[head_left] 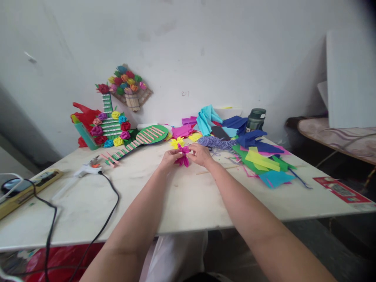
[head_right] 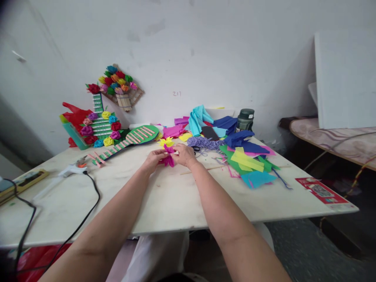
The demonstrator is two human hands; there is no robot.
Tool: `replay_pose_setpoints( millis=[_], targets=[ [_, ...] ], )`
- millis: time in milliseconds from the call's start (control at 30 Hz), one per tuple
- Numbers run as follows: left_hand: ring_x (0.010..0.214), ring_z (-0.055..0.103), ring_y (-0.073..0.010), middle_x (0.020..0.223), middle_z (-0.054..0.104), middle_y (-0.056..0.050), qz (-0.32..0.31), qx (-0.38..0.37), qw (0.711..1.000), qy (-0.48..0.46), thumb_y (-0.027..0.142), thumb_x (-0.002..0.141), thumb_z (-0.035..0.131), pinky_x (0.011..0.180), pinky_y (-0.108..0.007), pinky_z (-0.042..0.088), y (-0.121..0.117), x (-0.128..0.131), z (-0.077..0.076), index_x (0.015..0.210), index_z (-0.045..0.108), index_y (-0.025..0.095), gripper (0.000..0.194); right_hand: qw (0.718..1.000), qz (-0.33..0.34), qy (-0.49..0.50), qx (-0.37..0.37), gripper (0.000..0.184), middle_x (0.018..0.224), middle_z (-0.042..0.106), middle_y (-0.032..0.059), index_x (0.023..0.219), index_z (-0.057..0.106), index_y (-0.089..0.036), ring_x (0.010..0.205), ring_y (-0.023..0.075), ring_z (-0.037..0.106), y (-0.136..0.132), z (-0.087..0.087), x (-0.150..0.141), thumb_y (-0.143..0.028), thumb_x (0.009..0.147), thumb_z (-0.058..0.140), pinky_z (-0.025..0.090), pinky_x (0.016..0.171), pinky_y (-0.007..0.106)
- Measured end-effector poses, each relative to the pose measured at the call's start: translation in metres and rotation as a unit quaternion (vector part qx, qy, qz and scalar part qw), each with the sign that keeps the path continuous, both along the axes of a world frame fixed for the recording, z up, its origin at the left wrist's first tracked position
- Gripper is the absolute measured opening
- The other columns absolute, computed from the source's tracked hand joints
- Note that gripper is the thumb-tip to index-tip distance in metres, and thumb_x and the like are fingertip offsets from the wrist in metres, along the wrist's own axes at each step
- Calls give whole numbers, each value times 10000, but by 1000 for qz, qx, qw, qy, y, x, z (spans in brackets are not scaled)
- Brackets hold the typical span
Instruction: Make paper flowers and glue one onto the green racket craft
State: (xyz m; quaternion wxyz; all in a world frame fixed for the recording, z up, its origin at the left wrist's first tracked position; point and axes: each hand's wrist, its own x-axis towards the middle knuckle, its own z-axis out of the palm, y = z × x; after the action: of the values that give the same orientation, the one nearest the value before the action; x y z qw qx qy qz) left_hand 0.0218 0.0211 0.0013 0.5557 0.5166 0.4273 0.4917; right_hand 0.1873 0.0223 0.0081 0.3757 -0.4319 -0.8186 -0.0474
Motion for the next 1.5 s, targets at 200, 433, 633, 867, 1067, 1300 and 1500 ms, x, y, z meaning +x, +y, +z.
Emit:
replay_pose_setpoints(
  millis=[200,433,633,867,1067,1300,1500],
  targets=[
    [488,530,-101,585,626,-22,-7,16,999,30,242,497,733,497,-225,383,-1,4,0,802,675,111,336,999,-12,22,-32,203,872,692,41,910,719,-224,809,164,600,8,-5,-1,-258,790,560,409,675,249],
    [458,520,-106,589,637,-30,-4,1,1000,12,228,497,734,470,-230,367,0,3,-1,897,660,117,422,998,14,-59,16,260,845,693,73,867,725,-204,839,181,589,4,-4,-2,-121,787,492,406,689,264],
    [465,527,-111,551,617,-12,-3,42,998,46,219,527,708,494,-230,380,2,1,-2,930,645,106,424,996,53,68,-5,208,849,699,59,872,715,-187,787,167,600,-2,3,2,-255,793,534,426,705,261],
    [439,488,-92,560,620,-12,-46,89,992,73,216,532,704,452,-215,329,-3,4,1,897,636,99,389,952,10,275,-136,192,634,668,24,793,714,-190,658,168,595,24,-6,13,-290,772,553,458,648,282],
    [434,485,-81,604,643,-27,-85,80,991,66,206,522,733,451,-213,323,-2,3,0,876,624,101,386,919,66,329,-209,142,702,698,25,776,717,-197,688,169,621,33,-11,14,-197,650,653,494,683,306],
    [505,543,-105,665,671,-41,-79,83,991,69,176,515,744,505,-224,362,-3,3,1,874,602,118,390,868,142,365,-304,241,751,710,38,853,701,-143,706,142,632,18,0,10,-142,622,633,491,726,296],
    [515,547,-104,667,666,-31,-74,83,991,75,189,503,761,519,-224,376,-2,4,0,858,541,128,422,858,160,375,-313,247,774,710,44,855,695,-145,734,155,635,15,2,10,-147,614,639,493,717,301]
  ],
)
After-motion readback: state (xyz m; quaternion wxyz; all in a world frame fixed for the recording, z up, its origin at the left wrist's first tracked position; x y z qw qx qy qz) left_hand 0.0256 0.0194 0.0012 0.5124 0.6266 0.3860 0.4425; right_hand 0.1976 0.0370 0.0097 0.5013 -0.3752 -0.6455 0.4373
